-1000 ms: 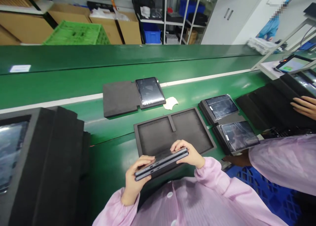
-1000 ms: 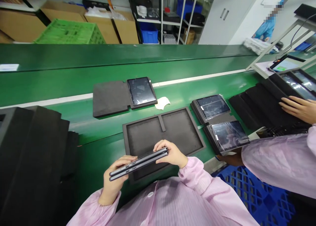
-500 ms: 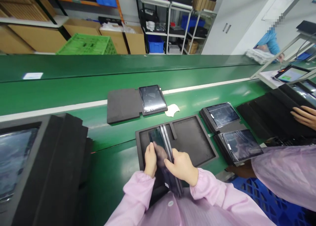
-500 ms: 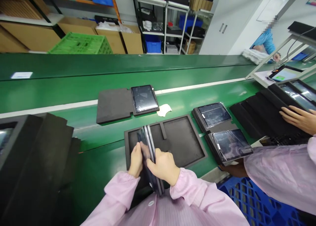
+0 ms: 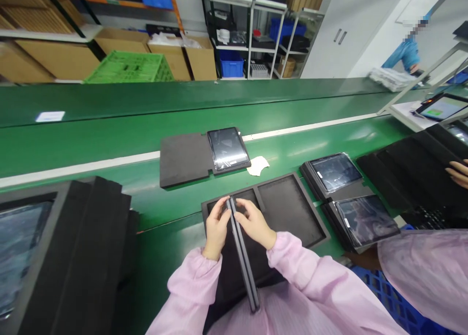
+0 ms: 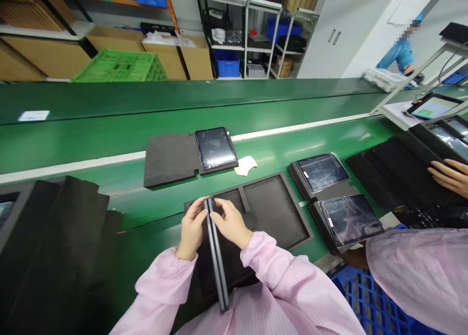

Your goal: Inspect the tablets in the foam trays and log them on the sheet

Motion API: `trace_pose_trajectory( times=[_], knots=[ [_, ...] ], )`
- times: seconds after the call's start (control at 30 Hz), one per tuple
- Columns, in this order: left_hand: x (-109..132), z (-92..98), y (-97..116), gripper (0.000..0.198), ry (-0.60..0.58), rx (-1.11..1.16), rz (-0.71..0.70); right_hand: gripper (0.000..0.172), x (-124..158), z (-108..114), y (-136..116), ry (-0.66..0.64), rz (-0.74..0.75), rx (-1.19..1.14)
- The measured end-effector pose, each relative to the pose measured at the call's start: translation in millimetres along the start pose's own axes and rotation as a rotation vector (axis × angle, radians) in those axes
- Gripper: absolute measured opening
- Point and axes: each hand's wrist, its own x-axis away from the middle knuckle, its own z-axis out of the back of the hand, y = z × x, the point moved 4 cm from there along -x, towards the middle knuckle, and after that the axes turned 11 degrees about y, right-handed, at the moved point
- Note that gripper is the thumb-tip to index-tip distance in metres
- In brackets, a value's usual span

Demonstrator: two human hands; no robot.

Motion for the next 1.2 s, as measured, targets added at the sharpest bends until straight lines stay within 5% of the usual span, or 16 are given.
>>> trace_pose_trajectory(
  times=[0.17,0.37,0.73,0.93,1.2],
  knots=[
    [-2,-2.1,7,0.039,-0.016,-0.005,0.031,0.035,-30,-7,-1,-0.156,-0.176,-0.159],
    [-4,-3.0,14,0.037,-0.044,-0.016,0.051,0.035,-34,-7,-1,-0.24,-0.242,-0.235],
    [-2,-2.1,15,0.036,-0.111,-0.02,0.06,0.033,-34,-9,-1,-0.307,-0.251,-0.252],
    [0,0.4,16,0.049,-0.242,0.031,0.045,0.051,-31,0,-3,-0.449,-0.208,-0.231],
    [-1,-0.7,18,0.048,-0.297,0.027,0.044,0.052,-29,1,-2,-0.412,-0.188,-0.21]
  ],
)
